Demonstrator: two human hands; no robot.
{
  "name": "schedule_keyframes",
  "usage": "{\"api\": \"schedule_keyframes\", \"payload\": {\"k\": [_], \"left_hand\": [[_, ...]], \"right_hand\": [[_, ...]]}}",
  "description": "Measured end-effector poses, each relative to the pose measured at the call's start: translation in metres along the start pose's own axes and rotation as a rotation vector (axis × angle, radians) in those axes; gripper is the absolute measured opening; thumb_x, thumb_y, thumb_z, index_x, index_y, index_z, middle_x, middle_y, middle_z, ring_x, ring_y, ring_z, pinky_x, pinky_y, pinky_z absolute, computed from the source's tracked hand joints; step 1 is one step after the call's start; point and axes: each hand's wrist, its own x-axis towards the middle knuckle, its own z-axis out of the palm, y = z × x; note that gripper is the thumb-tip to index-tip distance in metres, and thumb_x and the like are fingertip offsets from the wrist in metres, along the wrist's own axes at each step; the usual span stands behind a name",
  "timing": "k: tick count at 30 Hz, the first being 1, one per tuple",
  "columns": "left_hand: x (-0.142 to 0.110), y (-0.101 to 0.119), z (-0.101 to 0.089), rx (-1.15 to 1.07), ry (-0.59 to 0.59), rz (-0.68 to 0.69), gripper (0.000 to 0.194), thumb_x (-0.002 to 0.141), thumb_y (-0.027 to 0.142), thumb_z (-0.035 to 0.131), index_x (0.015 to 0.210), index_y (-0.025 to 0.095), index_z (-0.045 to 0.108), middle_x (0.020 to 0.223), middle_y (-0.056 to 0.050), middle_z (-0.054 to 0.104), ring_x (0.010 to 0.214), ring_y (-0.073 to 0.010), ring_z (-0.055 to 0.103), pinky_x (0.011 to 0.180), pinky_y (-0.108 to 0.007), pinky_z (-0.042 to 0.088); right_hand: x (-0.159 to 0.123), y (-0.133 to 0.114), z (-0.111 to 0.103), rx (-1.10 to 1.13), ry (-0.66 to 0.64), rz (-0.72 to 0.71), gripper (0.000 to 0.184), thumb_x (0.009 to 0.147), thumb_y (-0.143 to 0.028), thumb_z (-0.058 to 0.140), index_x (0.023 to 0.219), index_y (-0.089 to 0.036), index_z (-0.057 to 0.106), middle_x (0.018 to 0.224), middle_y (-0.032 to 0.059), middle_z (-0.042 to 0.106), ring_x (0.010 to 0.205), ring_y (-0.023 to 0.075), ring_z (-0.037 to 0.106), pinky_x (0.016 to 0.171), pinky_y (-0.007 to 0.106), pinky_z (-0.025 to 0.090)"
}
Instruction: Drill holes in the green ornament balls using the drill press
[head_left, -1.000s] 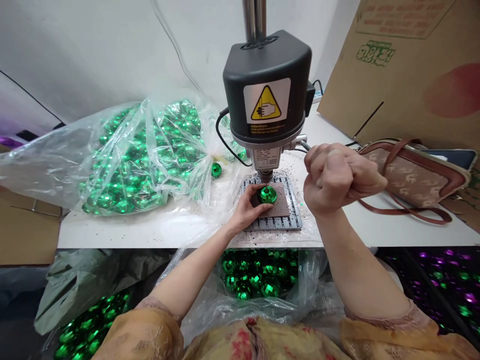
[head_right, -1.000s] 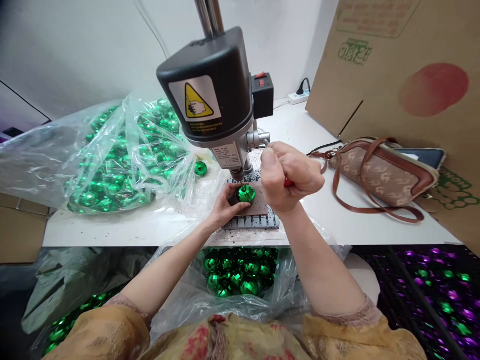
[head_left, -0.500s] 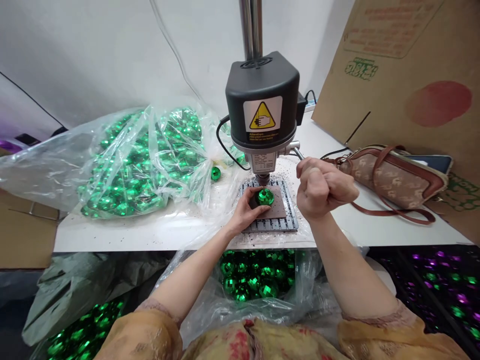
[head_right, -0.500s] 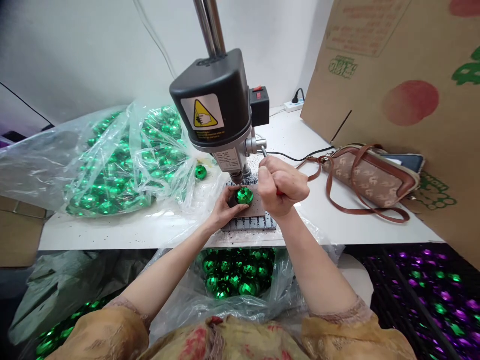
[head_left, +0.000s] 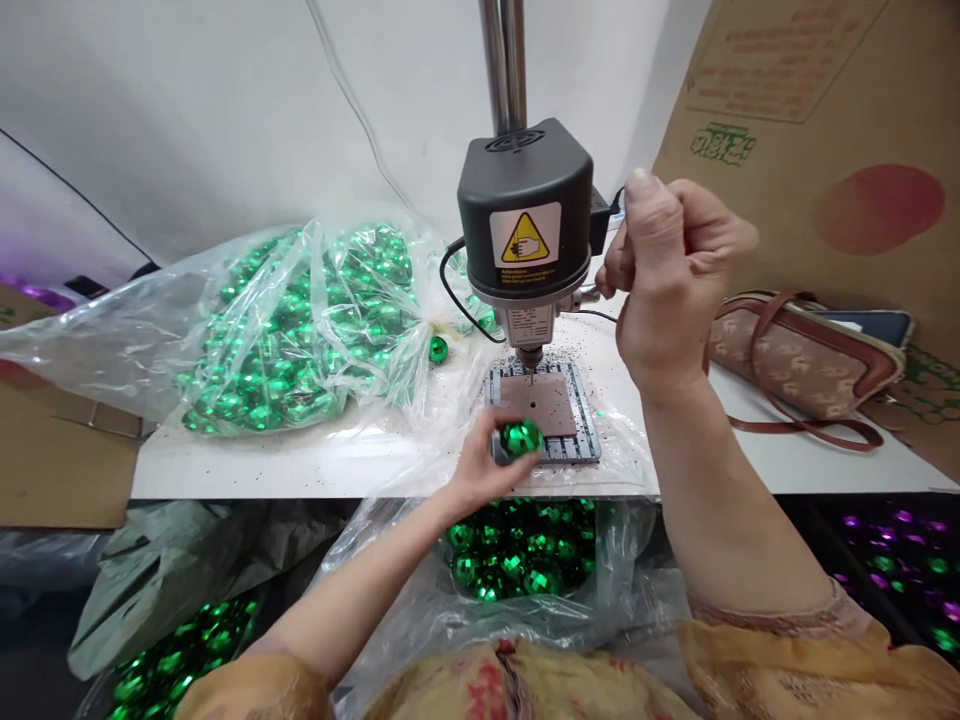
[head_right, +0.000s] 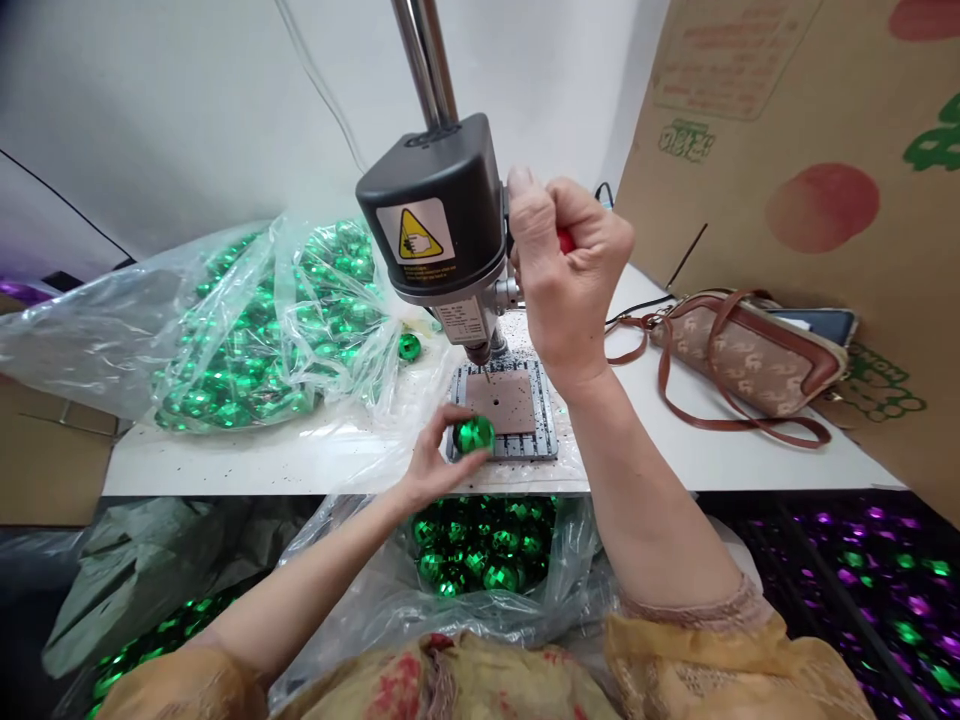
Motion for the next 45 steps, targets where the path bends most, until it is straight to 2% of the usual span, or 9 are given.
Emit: {"api": "schedule_keyframes", "payload": {"k": [3,5,7,12,16,23,31,39,45], "left_hand": [[-0.038,0.014,-0.018,0.162,-0.491,0.240,0.045,0.079,0.050,0.081,0.113,0.024,0.068,0.103,-0.009,0.072,0.092,-0.0255,0.067,0.082,-0.038,0.052],[-0.047,0.014,-0.030,0.241,-0.659,0.306,0.048,0.079,0.057,0.080,0.114,0.025,0.070,0.101,-0.009,0.073,0.090,-0.0264,0.067,0.080,-0.039,0.051],[-0.035,0.005,-0.045,0.259,-0.563,0.270,0.041,0.088,0.054,0.073,0.117,0.025,0.069,0.104,-0.009,0.074,0.093,-0.0259,0.068,0.083,-0.038,0.052],[0.058,-0.043,-0.080,0.462,0.075,-0.013,0.017,0.098,0.031,0.057,0.108,0.021,0.067,0.105,-0.013,0.070,0.100,-0.0295,0.067,0.092,-0.042,0.051],[0.122,-0.072,-0.084,0.661,0.265,-0.380,0.015,0.092,0.016,0.059,0.106,0.015,0.064,0.114,-0.021,0.065,0.109,-0.0396,0.064,0.097,-0.052,0.047],[0.145,-0.083,-0.081,0.591,0.263,-0.387,0.022,0.083,0.016,0.071,0.104,0.017,0.065,0.126,-0.020,0.060,0.108,-0.0365,0.066,0.097,-0.052,0.050],[0.103,-0.045,-0.060,-0.515,0.257,-0.388,0.049,0.081,0.046,0.079,0.119,0.020,0.060,0.098,-0.005,0.071,0.086,-0.0193,0.070,0.084,-0.044,0.064],[0.076,-0.044,-0.013,-0.519,0.109,-0.250,0.067,0.069,0.052,0.092,0.121,0.018,0.067,0.118,-0.011,0.074,0.112,-0.0263,0.069,0.101,-0.043,0.056],[0.075,-0.051,-0.001,-0.412,-0.029,-0.203,0.069,0.071,0.050,0.091,0.126,0.018,0.065,0.120,-0.012,0.073,0.112,-0.0275,0.069,0.101,-0.045,0.056]], "right_hand": [[-0.003,0.001,0.001,0.044,0.041,-0.023,0.060,0.084,-0.060,0.071,0.058,-0.021,0.033,0.048,-0.0068,0.031,0.041,0.0053,0.029,0.042,0.028,0.023],[-0.003,0.001,0.002,0.068,0.057,-0.035,0.059,0.084,-0.056,0.072,0.058,-0.019,0.034,0.047,-0.0072,0.032,0.040,0.0037,0.029,0.042,0.026,0.022],[-0.003,0.000,0.003,0.082,0.057,-0.033,0.057,0.087,-0.051,0.071,0.058,-0.018,0.034,0.047,-0.0075,0.032,0.040,0.0024,0.029,0.042,0.024,0.023],[-0.002,0.000,0.005,0.106,0.086,-0.054,0.057,0.087,-0.050,0.073,0.057,-0.019,0.035,0.046,-0.0075,0.030,0.040,0.0032,0.028,0.040,0.024,0.021],[-0.003,0.001,0.005,0.114,0.091,-0.068,0.059,0.086,-0.051,0.075,0.056,-0.019,0.035,0.046,-0.0068,0.031,0.040,0.0050,0.029,0.038,0.027,0.019],[-0.006,0.000,0.003,0.105,0.078,-0.073,0.051,0.094,-0.035,0.068,0.058,-0.018,0.036,0.049,-0.0068,0.033,0.042,0.0036,0.032,0.042,0.025,0.022],[-0.006,0.002,0.004,0.060,0.079,-0.114,0.053,0.096,-0.041,0.066,0.060,-0.018,0.034,0.049,-0.0067,0.030,0.041,0.0028,0.031,0.042,0.023,0.023],[-0.009,0.008,-0.001,-0.185,0.024,-0.090,0.057,0.102,-0.059,0.048,0.066,-0.022,0.025,0.055,-0.0038,0.027,0.044,0.0058,0.030,0.044,0.025,0.028],[-0.010,0.008,-0.002,-0.123,0.040,-0.060,0.059,0.097,-0.063,0.054,0.065,-0.022,0.027,0.057,-0.0032,0.027,0.048,0.0077,0.028,0.047,0.028,0.030]]}}
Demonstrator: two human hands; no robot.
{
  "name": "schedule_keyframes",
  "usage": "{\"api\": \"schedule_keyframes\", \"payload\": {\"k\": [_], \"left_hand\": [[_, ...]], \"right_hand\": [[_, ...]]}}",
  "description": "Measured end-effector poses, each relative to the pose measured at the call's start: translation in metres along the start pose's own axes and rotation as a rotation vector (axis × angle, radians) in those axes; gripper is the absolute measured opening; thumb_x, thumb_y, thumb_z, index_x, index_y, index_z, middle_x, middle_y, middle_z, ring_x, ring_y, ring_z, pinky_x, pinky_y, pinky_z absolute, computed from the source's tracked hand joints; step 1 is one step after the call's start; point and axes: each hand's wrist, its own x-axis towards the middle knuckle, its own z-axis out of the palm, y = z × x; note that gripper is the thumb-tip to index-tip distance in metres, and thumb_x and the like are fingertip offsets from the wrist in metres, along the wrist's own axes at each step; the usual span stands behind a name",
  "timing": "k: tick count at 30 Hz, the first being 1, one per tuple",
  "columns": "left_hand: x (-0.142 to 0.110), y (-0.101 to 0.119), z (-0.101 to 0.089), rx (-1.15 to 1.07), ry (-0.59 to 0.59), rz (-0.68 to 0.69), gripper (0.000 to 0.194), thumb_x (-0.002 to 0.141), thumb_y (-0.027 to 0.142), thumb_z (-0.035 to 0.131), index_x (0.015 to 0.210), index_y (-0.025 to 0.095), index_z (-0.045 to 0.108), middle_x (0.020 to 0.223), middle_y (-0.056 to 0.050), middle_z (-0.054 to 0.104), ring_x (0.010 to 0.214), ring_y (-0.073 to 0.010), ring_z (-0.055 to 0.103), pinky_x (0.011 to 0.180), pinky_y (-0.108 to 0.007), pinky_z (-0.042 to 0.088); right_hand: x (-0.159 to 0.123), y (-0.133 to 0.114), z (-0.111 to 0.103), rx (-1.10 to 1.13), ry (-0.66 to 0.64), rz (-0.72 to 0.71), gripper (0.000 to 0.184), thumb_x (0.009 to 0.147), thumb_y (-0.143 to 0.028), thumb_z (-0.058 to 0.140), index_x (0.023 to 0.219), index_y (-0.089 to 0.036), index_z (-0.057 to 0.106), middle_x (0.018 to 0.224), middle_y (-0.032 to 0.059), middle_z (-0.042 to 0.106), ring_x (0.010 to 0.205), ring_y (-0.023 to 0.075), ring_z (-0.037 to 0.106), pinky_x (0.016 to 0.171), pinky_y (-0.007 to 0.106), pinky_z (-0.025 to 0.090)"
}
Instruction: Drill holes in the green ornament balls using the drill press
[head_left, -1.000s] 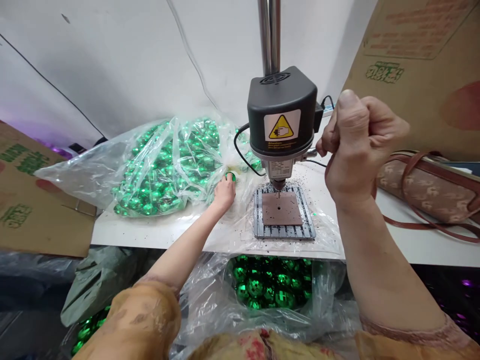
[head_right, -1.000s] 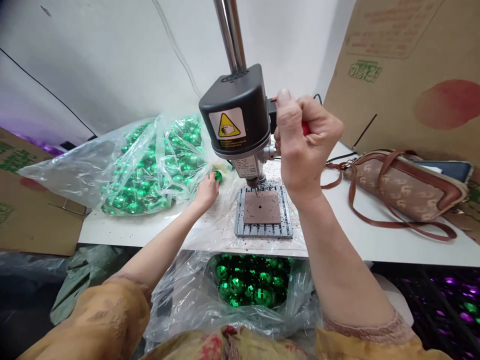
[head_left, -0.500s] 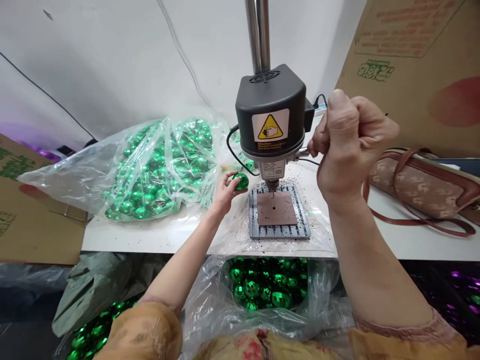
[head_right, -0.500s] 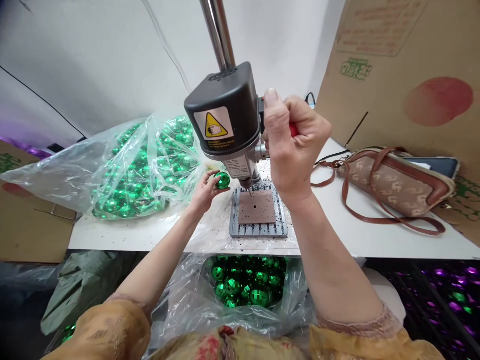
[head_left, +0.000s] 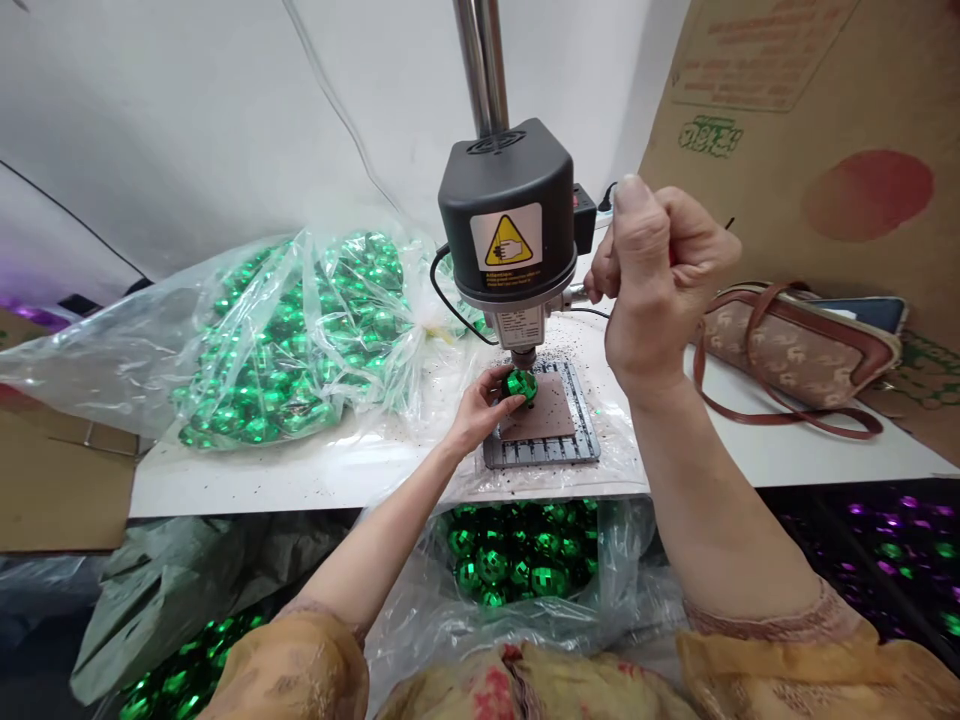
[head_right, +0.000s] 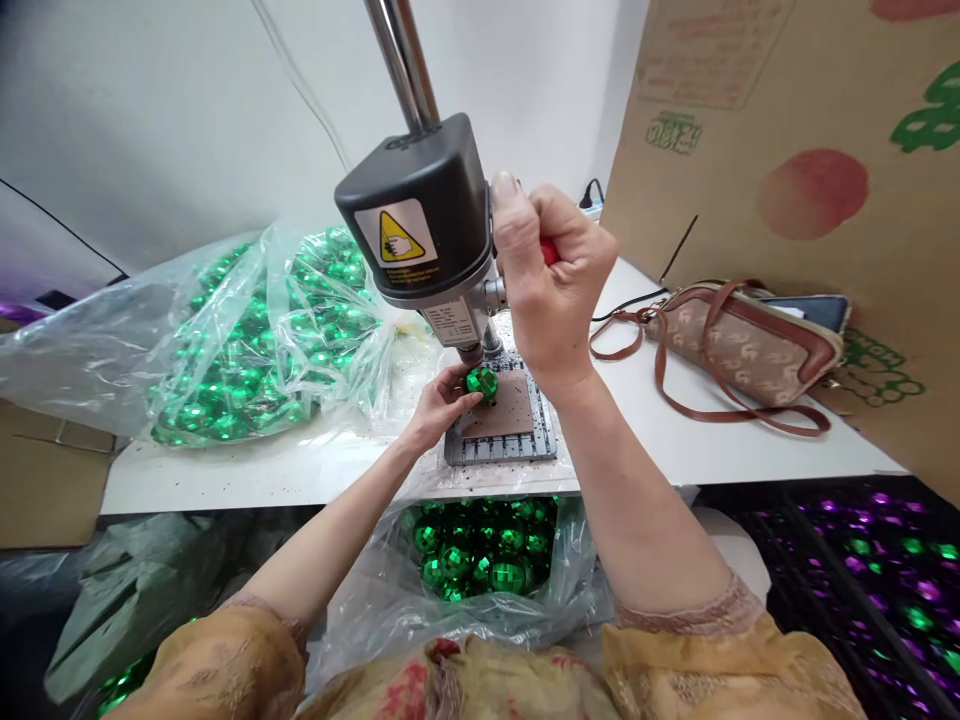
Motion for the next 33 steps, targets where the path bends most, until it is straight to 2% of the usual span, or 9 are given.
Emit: {"api": "schedule_keyframes", "payload": {"k": [5,8,11,14,20,25,29,33], "left_hand": [[-0.006,0.002,0.003,0.115,-0.051,0.091,0.063,0.076,0.048,0.088,0.127,0.020,0.064,0.126,-0.013,0.071,0.109,-0.0265,0.070,0.099,-0.043,0.056],[-0.011,0.002,0.009,0.155,-0.059,0.127,0.060,0.078,0.047,0.086,0.127,0.021,0.063,0.130,-0.012,0.070,0.117,-0.0275,0.068,0.106,-0.045,0.053],[-0.015,0.000,0.017,0.114,-0.038,0.134,0.057,0.080,0.049,0.084,0.125,0.021,0.063,0.129,-0.012,0.069,0.126,-0.0287,0.064,0.113,-0.046,0.049],[-0.018,-0.001,0.025,0.047,-0.007,0.114,0.056,0.080,0.050,0.085,0.122,0.020,0.061,0.126,-0.012,0.070,0.123,-0.0285,0.065,0.111,-0.047,0.050],[-0.020,0.000,0.030,0.049,0.041,0.093,0.061,0.078,0.053,0.086,0.122,0.020,0.060,0.128,-0.013,0.069,0.121,-0.0286,0.066,0.110,-0.048,0.050],[-0.020,-0.001,0.029,0.031,0.026,0.086,0.060,0.078,0.051,0.087,0.121,0.019,0.060,0.127,-0.013,0.069,0.121,-0.0284,0.065,0.110,-0.047,0.049],[-0.021,-0.003,0.029,0.016,0.035,0.092,0.059,0.078,0.049,0.087,0.122,0.020,0.060,0.125,-0.012,0.070,0.121,-0.0278,0.065,0.109,-0.045,0.049],[-0.022,-0.002,0.029,0.010,0.041,0.081,0.058,0.079,0.047,0.088,0.123,0.020,0.060,0.125,-0.011,0.069,0.122,-0.0273,0.065,0.109,-0.043,0.049]], "right_hand": [[0.000,-0.002,0.001,0.019,-0.006,-0.015,0.056,0.099,-0.058,0.054,0.065,-0.022,0.026,0.058,-0.0037,0.023,0.047,0.0076,0.027,0.048,0.029,0.028],[0.000,-0.002,0.001,0.020,-0.009,-0.016,0.055,0.101,-0.056,0.052,0.066,-0.022,0.025,0.059,-0.0037,0.022,0.048,0.0073,0.029,0.048,0.028,0.029],[0.000,-0.002,0.000,-0.009,-0.004,0.016,0.059,0.098,-0.064,0.052,0.065,-0.023,0.025,0.057,-0.0036,0.023,0.047,0.0083,0.029,0.049,0.029,0.032],[0.000,-0.001,-0.001,-0.010,-0.013,0.021,0.060,0.096,-0.068,0.052,0.065,-0.023,0.026,0.056,-0.0033,0.025,0.047,0.0093,0.031,0.049,0.030,0.034],[-0.008,-0.002,-0.001,-0.053,0.017,-0.039,0.056,0.102,-0.055,0.051,0.065,-0.022,0.024,0.056,-0.0031,0.027,0.046,0.0078,0.028,0.047,0.028,0.029],[-0.027,-0.001,-0.002,0.046,0.122,-0.121,0.058,0.101,-0.043,0.057,0.064,-0.021,0.019,0.053,-0.0031,0.020,0.044,0.0080,0.026,0.045,0.031,0.024],[-0.036,-0.002,-0.006,0.013,0.100,-0.124,0.056,0.103,-0.043,0.053,0.064,-0.021,0.018,0.053,-0.0035,0.019,0.044,0.0075,0.024,0.045,0.029,0.026],[-0.039,0.001,-0.008,0.129,0.110,-0.194,0.055,0.099,-0.030,0.058,0.062,-0.018,0.019,0.051,-0.0045,0.019,0.042,0.0051,0.024,0.044,0.026,0.025]]}}
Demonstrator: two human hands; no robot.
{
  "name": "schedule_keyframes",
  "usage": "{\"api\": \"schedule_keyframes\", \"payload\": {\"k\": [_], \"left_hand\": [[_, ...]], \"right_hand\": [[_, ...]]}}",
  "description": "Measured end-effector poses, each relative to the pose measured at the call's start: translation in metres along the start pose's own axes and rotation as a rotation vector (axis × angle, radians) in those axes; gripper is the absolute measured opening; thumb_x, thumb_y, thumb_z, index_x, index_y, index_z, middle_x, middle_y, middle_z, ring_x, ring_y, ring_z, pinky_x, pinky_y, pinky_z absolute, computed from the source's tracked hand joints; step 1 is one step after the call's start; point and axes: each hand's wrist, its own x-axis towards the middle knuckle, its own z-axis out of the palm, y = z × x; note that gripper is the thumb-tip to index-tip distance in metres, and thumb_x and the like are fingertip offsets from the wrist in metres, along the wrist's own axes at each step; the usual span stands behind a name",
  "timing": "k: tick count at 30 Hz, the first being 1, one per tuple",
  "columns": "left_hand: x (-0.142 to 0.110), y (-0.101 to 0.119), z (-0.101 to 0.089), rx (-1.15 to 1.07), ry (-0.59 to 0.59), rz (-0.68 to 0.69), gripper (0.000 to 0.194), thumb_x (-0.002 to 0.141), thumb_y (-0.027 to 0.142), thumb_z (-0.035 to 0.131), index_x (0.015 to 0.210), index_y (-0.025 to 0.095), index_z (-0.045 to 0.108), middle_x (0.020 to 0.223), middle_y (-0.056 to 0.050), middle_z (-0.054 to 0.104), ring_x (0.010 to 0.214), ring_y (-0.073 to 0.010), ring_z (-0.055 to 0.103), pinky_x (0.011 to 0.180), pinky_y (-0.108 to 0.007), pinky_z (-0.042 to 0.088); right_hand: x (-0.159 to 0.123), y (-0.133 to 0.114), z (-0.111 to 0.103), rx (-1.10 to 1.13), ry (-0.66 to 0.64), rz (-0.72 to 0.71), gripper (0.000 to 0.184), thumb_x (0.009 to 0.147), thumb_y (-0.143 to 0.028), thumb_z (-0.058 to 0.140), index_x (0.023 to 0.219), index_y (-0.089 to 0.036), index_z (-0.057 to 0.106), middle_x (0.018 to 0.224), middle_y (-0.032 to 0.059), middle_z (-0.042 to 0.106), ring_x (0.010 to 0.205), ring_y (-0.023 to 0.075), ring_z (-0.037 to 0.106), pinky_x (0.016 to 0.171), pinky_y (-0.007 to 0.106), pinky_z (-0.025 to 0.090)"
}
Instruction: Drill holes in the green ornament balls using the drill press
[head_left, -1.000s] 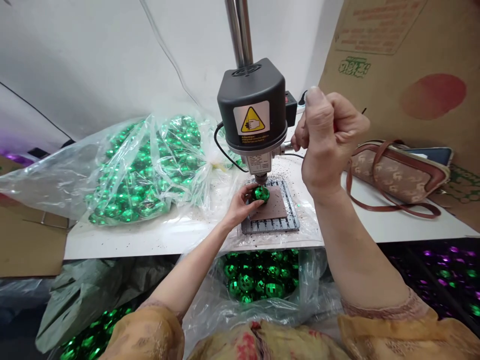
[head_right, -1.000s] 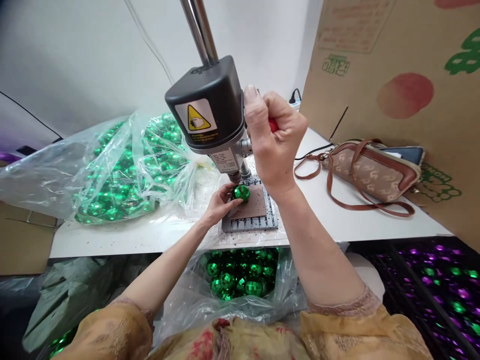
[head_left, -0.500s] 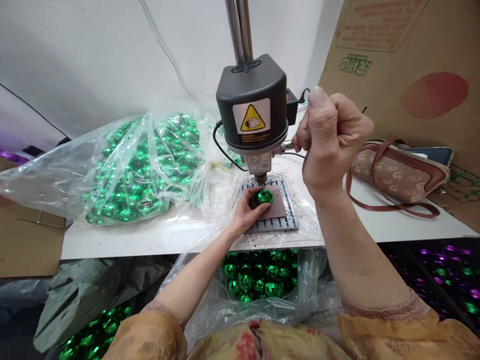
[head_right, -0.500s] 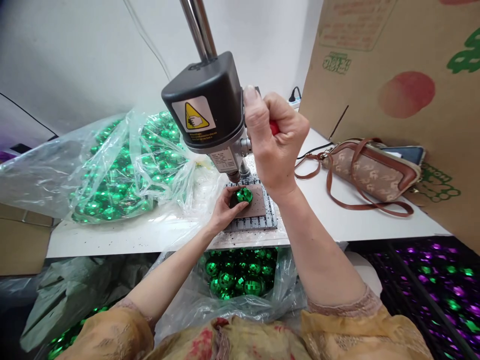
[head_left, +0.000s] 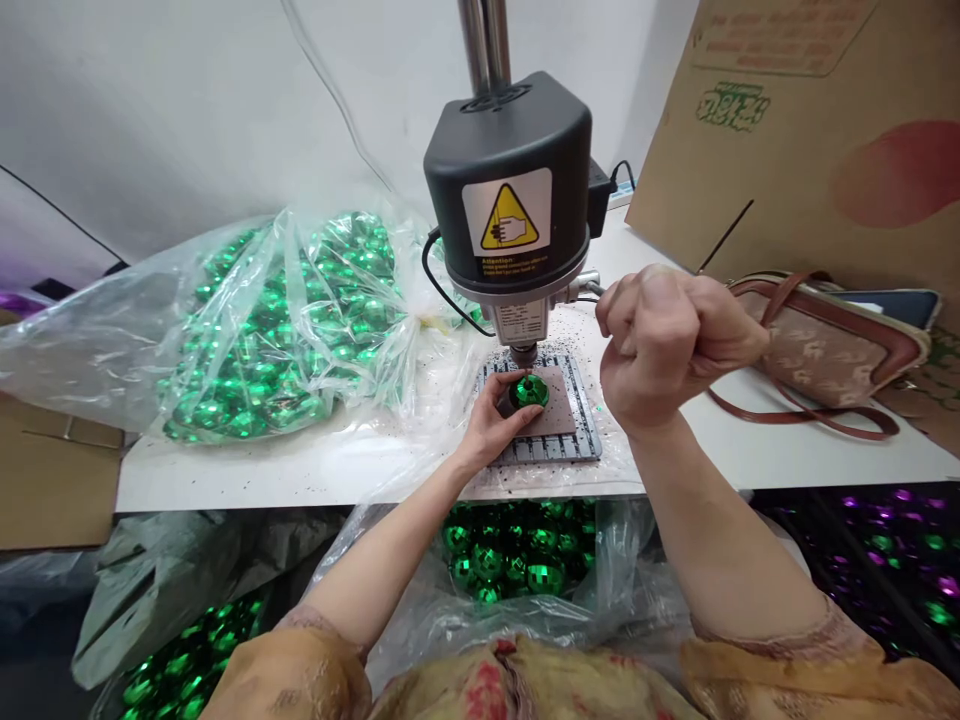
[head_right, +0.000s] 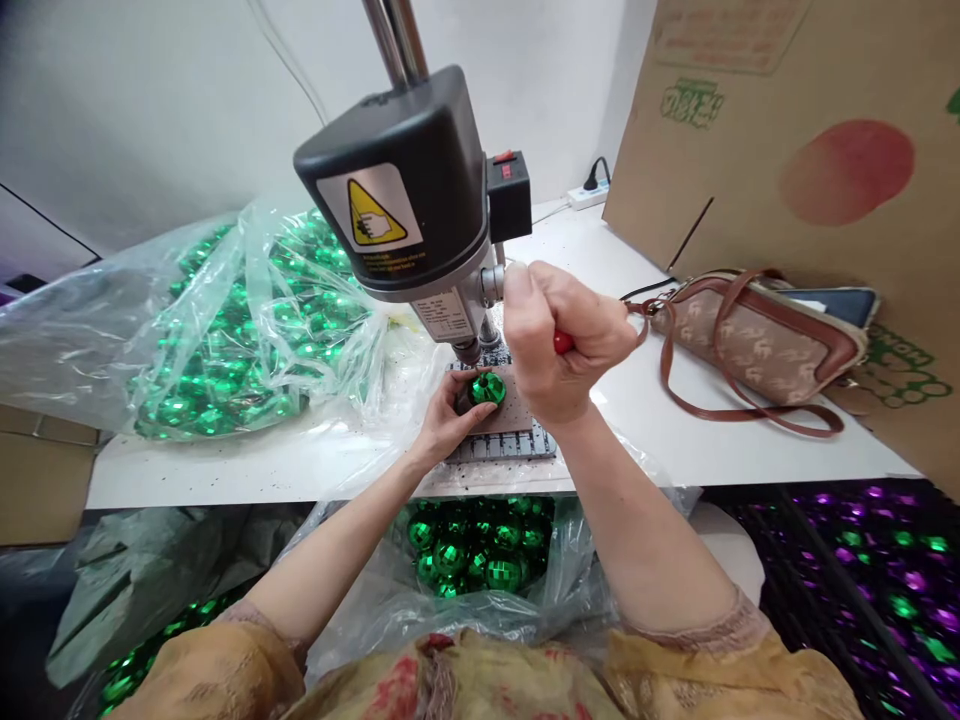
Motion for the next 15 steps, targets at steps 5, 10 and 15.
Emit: {"api": "schedule_keyframes", "payload": {"k": [5,10,15], "left_hand": [[0.0001,0.0001,-0.0006,-0.010,0.002,-0.007,0.056,0.079,0.044,0.088,0.122,0.021,0.061,0.127,-0.011,0.069,0.123,-0.0271,0.064,0.111,-0.043,0.048],[-0.0003,0.0017,0.0007,-0.029,0.014,-0.014,0.056,0.078,0.042,0.088,0.122,0.021,0.062,0.127,-0.011,0.069,0.123,-0.0272,0.064,0.111,-0.043,0.047],[-0.0004,0.0033,0.0021,-0.050,0.019,-0.020,0.055,0.078,0.041,0.089,0.121,0.020,0.062,0.127,-0.011,0.069,0.123,-0.0273,0.064,0.111,-0.043,0.047]], "right_hand": [[-0.0060,0.0056,-0.0030,0.028,0.017,-0.047,0.058,0.095,-0.020,0.060,0.061,-0.018,0.013,0.050,-0.0050,0.021,0.042,0.0036,0.022,0.042,0.025,0.023],[-0.0097,0.0070,-0.0048,0.078,0.010,-0.099,0.056,0.093,-0.015,0.060,0.064,-0.018,0.013,0.050,-0.0052,0.020,0.042,0.0034,0.021,0.042,0.024,0.024],[-0.0108,0.0091,-0.0070,0.094,-0.016,-0.139,0.056,0.092,-0.016,0.060,0.063,-0.018,0.013,0.050,-0.0046,0.015,0.041,0.0051,0.019,0.041,0.026,0.023]]}}
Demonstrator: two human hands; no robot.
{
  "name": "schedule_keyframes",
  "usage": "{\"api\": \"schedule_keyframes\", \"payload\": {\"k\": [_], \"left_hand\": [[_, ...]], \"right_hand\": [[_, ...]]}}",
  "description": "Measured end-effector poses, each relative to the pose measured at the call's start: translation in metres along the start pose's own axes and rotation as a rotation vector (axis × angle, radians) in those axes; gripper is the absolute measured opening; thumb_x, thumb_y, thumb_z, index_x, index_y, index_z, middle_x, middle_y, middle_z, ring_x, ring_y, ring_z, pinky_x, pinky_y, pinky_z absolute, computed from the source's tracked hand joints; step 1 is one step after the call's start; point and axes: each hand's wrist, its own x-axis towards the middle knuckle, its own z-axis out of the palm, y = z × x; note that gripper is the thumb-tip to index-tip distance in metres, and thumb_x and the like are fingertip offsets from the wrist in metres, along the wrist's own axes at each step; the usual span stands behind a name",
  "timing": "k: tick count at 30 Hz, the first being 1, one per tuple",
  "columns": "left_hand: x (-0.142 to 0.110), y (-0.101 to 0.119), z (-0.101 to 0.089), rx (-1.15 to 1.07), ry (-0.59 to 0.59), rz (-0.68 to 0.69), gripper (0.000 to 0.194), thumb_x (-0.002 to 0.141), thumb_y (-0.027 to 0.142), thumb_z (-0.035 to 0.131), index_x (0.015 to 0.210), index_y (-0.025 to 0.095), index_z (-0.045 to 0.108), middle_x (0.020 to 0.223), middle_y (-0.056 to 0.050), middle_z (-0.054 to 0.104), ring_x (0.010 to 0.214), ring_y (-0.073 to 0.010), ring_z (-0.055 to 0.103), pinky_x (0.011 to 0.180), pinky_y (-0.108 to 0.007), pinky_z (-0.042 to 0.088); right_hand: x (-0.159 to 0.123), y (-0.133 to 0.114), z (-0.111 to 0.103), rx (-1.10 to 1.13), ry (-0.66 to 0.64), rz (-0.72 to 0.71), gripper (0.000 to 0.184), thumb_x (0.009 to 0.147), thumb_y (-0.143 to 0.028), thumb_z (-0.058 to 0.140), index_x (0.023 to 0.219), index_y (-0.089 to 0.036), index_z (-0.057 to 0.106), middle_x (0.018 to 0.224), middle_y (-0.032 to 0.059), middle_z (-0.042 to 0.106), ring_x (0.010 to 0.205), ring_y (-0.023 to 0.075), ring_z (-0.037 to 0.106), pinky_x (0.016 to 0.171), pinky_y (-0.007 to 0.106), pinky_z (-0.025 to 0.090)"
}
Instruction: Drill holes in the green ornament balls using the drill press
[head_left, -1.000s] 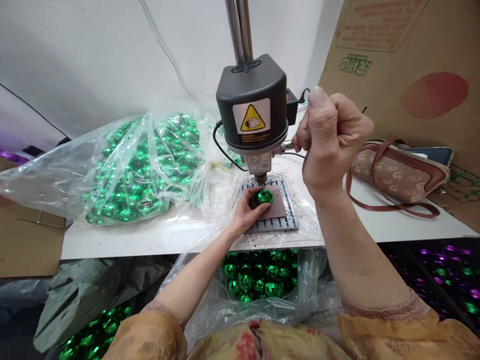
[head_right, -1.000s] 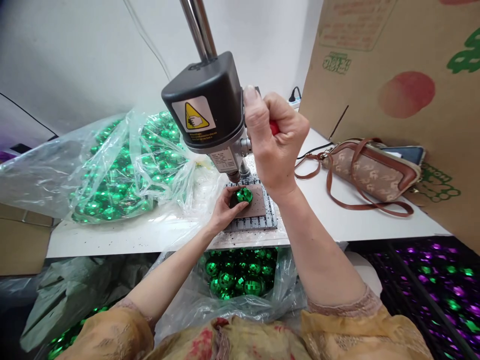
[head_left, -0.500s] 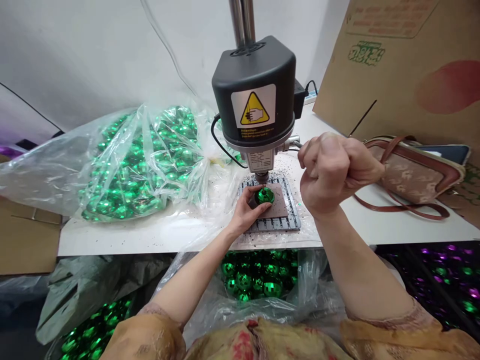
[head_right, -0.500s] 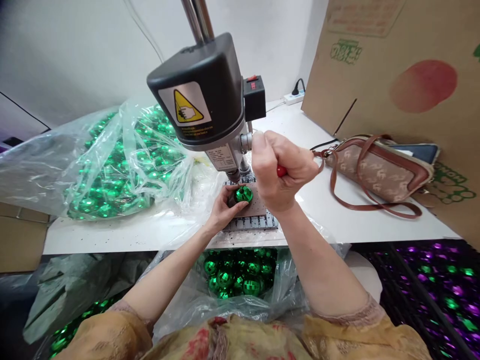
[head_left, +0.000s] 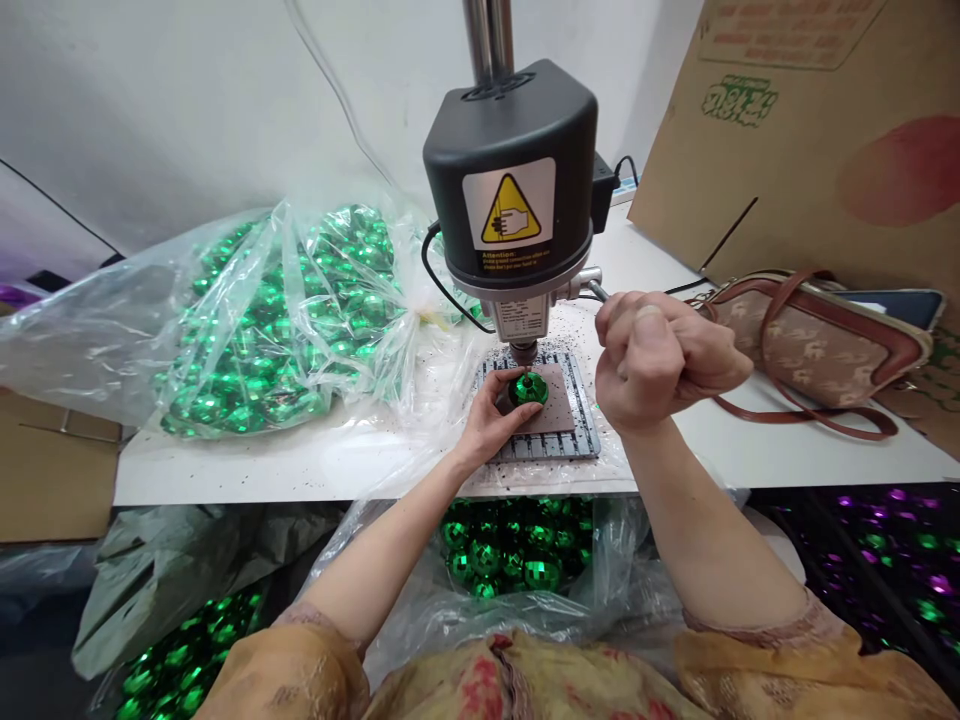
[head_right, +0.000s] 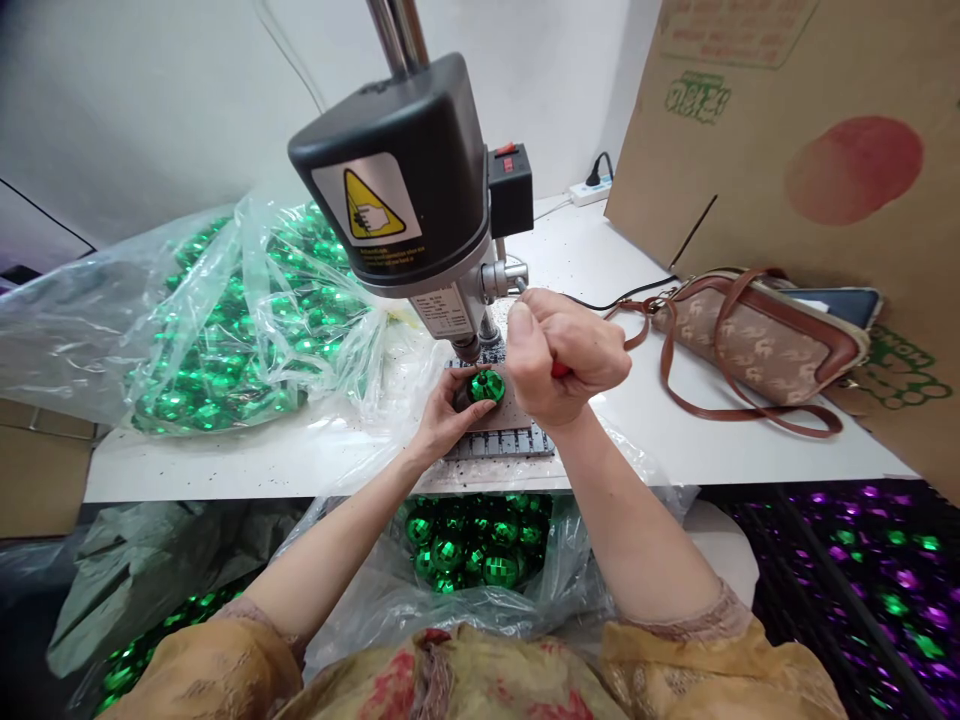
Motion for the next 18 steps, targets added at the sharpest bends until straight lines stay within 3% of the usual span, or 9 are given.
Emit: {"api": "schedule_keyframes", "payload": {"k": [8,13,18], "left_hand": [[-0.002,-0.001,-0.001,0.029,0.002,-0.013,0.056,0.078,0.040,0.089,0.122,0.020,0.061,0.126,-0.011,0.070,0.125,-0.0280,0.064,0.112,-0.044,0.047],[0.001,-0.001,0.001,0.043,0.015,-0.003,0.054,0.079,0.040,0.087,0.122,0.021,0.061,0.124,-0.012,0.070,0.118,-0.0264,0.067,0.106,-0.043,0.051],[-0.020,0.018,-0.001,0.243,0.201,0.060,0.042,0.079,0.037,0.085,0.110,0.021,0.061,0.112,-0.009,0.071,0.106,-0.0236,0.068,0.094,-0.039,0.053]], "right_hand": [[-0.011,0.003,-0.006,0.033,-0.032,-0.062,0.053,0.091,-0.012,0.059,0.062,-0.019,0.016,0.049,-0.0059,0.023,0.039,0.0043,0.023,0.041,0.026,0.029],[0.021,-0.002,0.011,-0.072,0.061,0.188,0.055,0.096,-0.021,0.062,0.058,-0.019,0.022,0.049,-0.0056,0.022,0.040,0.0051,0.028,0.041,0.026,0.022],[0.055,0.002,0.024,-0.104,-0.044,0.343,0.057,0.095,-0.046,0.067,0.059,-0.021,0.031,0.050,-0.0078,0.028,0.040,0.0035,0.027,0.042,0.025,0.025]]}}
